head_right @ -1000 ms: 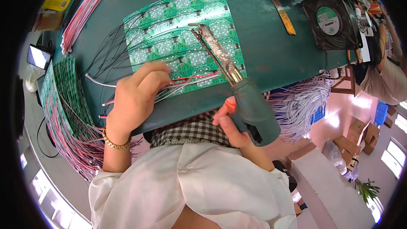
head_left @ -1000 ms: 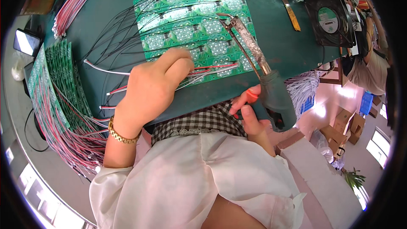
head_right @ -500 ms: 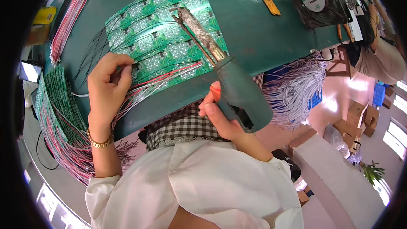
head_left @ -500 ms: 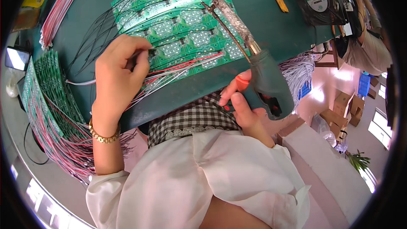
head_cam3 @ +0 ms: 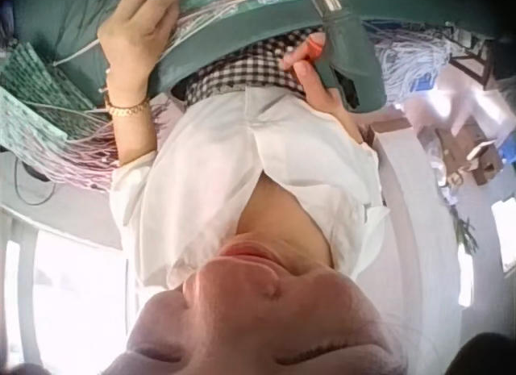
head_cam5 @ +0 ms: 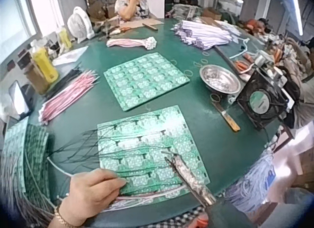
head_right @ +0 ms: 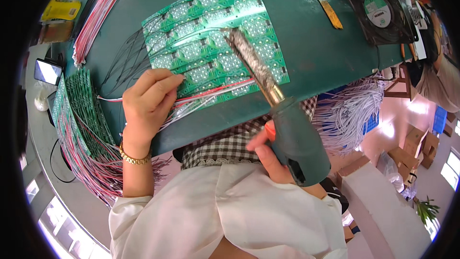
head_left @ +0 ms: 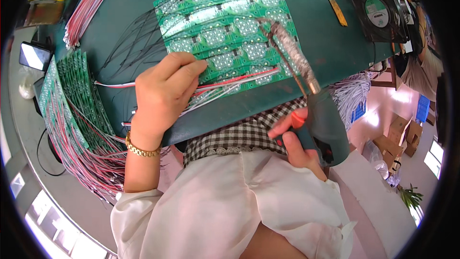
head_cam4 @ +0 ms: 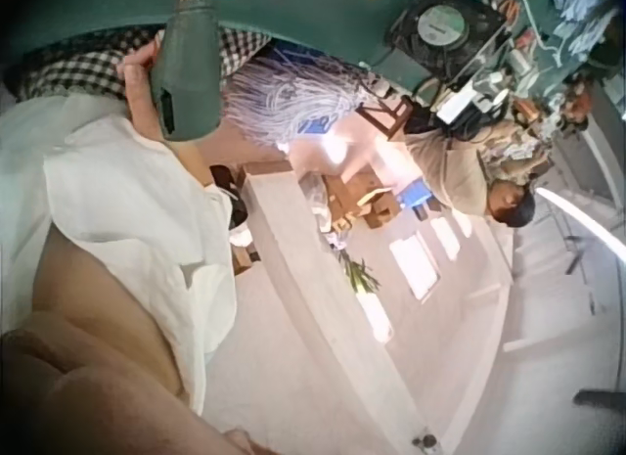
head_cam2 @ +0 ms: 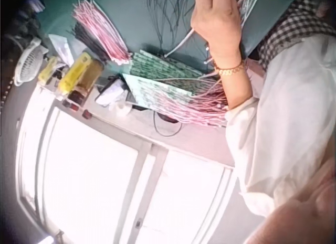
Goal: The person solders wires onto circuit boards by positioning wire leads onto the boards and applying a soldering iron.
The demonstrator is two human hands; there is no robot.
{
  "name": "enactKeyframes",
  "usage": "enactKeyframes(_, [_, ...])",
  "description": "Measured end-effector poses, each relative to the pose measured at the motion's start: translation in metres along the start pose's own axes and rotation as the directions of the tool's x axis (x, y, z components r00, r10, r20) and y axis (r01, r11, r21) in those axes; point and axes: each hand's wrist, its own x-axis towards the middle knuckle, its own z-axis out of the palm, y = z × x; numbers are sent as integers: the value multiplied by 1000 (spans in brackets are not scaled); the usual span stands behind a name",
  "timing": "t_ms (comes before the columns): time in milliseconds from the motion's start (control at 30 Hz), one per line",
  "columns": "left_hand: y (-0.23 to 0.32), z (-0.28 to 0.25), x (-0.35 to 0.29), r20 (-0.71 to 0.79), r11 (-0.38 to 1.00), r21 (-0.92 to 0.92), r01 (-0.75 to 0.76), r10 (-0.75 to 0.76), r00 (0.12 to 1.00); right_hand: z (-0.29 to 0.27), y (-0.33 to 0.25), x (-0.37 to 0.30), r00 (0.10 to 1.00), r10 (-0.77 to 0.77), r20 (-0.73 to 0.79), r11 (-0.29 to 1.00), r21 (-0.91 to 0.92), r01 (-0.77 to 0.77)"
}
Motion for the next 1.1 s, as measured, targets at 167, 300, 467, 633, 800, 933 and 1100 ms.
enactKeyframes(167, [5, 0, -2, 11, 996, -23, 89, -89, 996, 11, 3, -15, 990, 113, -86, 990, 91, -106])
enactKeyframes(300, [1, 4, -4, 2, 996, 8, 84, -84, 996, 10, 1, -8, 985, 171, -25, 981, 102, -168])
enactKeyframes(467, [3, 1, -2, -25, 996, 6, 92, -92, 995, 7, -6, -13, 987, 143, 69, 972, -196, -128])
enactKeyframes(633, [0, 1, -1, -28, 993, -49, 112, -113, 993, 9, -3, -26, 901, 424, 87, 900, -148, -409])
enactKeyframes(800, [1, 0, 2, -15, 989, -58, 139, -140, 990, 10, -6, -14, 910, 399, 115, 900, -239, -364])
enactKeyframes(933, [0, 0, 2, -32, 987, -79, 136, -139, 990, 16, -11, 8, 931, 302, 203, 942, 85, -324])
enactKeyframes(1100, [-1, 1, 1, -24, 989, -77, 128, -130, 991, 28, -20, 7, 590, 807, -32, 545, 422, -724])
